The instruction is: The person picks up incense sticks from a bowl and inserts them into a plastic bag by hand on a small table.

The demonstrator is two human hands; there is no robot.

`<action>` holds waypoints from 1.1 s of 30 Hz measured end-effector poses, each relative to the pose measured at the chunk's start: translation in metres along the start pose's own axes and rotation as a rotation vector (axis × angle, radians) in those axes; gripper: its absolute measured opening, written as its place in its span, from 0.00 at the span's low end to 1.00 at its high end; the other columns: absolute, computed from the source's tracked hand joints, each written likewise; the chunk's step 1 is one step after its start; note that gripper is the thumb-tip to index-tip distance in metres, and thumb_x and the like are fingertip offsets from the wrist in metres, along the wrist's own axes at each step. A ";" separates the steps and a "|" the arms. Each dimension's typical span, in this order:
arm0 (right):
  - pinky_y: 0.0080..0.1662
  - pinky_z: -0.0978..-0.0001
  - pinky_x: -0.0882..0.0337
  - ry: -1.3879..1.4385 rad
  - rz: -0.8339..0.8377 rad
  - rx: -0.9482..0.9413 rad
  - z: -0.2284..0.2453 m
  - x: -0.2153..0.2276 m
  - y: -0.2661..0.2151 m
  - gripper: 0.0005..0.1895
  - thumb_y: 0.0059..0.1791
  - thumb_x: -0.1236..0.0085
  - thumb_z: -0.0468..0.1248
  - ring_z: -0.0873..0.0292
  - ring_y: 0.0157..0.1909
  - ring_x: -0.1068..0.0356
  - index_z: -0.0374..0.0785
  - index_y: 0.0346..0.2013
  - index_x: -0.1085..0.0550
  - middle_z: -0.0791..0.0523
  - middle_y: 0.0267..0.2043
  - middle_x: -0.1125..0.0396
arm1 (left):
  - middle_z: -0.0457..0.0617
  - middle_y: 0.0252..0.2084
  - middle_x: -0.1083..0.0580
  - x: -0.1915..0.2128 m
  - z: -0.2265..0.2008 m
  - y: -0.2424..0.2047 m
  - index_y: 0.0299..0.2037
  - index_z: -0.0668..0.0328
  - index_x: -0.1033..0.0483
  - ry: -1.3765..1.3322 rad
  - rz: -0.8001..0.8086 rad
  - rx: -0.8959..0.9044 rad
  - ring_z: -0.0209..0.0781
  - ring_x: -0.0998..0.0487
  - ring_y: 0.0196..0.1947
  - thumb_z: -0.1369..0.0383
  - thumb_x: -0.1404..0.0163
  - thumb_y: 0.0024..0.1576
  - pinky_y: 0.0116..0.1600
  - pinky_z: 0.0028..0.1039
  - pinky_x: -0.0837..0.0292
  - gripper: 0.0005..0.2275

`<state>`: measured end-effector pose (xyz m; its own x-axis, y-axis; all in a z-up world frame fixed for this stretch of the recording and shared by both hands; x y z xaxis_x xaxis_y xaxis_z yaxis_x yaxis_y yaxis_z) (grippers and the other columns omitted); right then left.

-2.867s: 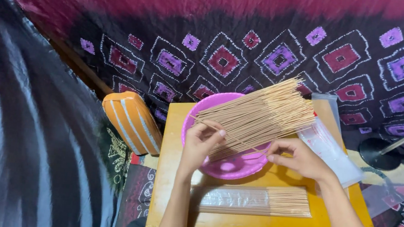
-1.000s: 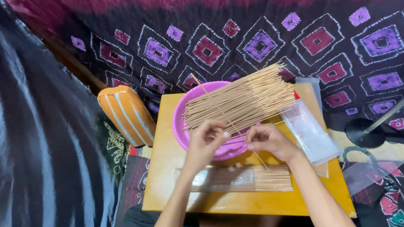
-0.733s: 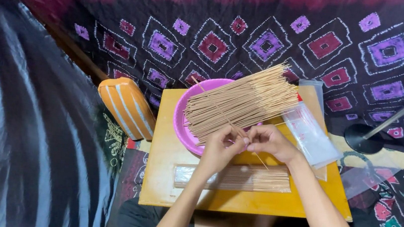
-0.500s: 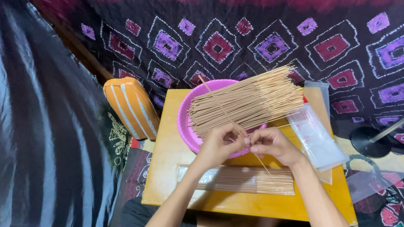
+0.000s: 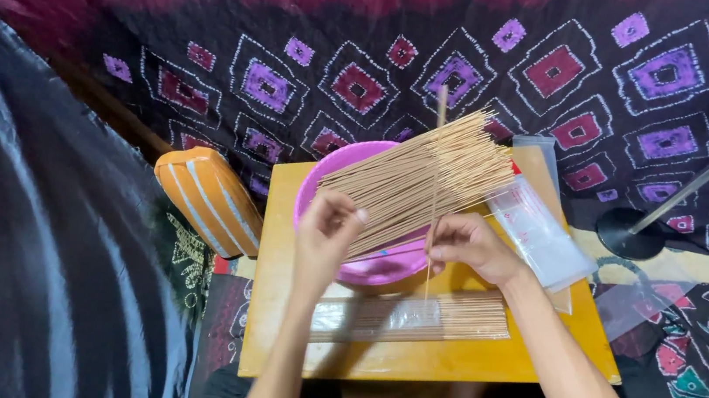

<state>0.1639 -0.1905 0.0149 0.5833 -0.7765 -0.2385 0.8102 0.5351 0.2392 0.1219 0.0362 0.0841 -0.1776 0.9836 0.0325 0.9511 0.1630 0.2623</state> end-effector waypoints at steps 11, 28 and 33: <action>0.35 0.68 0.24 -0.268 -0.050 -0.090 0.066 -0.052 0.004 0.07 0.45 0.33 0.29 0.61 0.31 0.29 0.29 0.35 0.19 0.54 0.29 0.30 | 0.48 0.26 0.17 -0.046 -0.007 -0.071 0.40 0.56 0.17 0.088 0.148 -0.020 0.38 0.14 0.30 0.72 0.43 0.59 0.42 0.28 0.19 0.03; 0.35 0.72 0.27 -0.397 -0.064 -0.169 0.129 -0.024 0.019 0.03 0.47 0.40 0.26 0.60 0.29 0.28 0.30 0.34 0.20 0.51 0.29 0.25 | 0.47 0.26 0.19 -0.021 -0.027 -0.097 0.41 0.65 0.19 0.065 0.175 -0.014 0.34 0.19 0.28 0.72 0.46 0.57 0.38 0.22 0.24 0.06; 0.39 0.74 0.26 -0.435 -0.315 0.044 0.181 0.024 0.017 0.04 0.50 0.43 0.28 0.61 0.33 0.27 0.31 0.38 0.22 0.51 0.31 0.27 | 0.46 0.27 0.20 -0.015 -0.026 -0.101 0.39 0.65 0.18 0.100 0.175 -0.017 0.33 0.19 0.28 0.72 0.47 0.57 0.37 0.22 0.24 0.06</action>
<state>0.1812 -0.2603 0.1833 0.2264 -0.9684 0.1048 0.9334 0.2464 0.2608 0.0220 0.0031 0.0824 -0.0348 0.9840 0.1748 0.9655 -0.0121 0.2603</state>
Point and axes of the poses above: each hand's wrist, its own y-axis towards the middle knuckle, its own x-axis out of the back of the hand, z = x × y, the point moved 6 cm from there along y, towards the middle knuckle
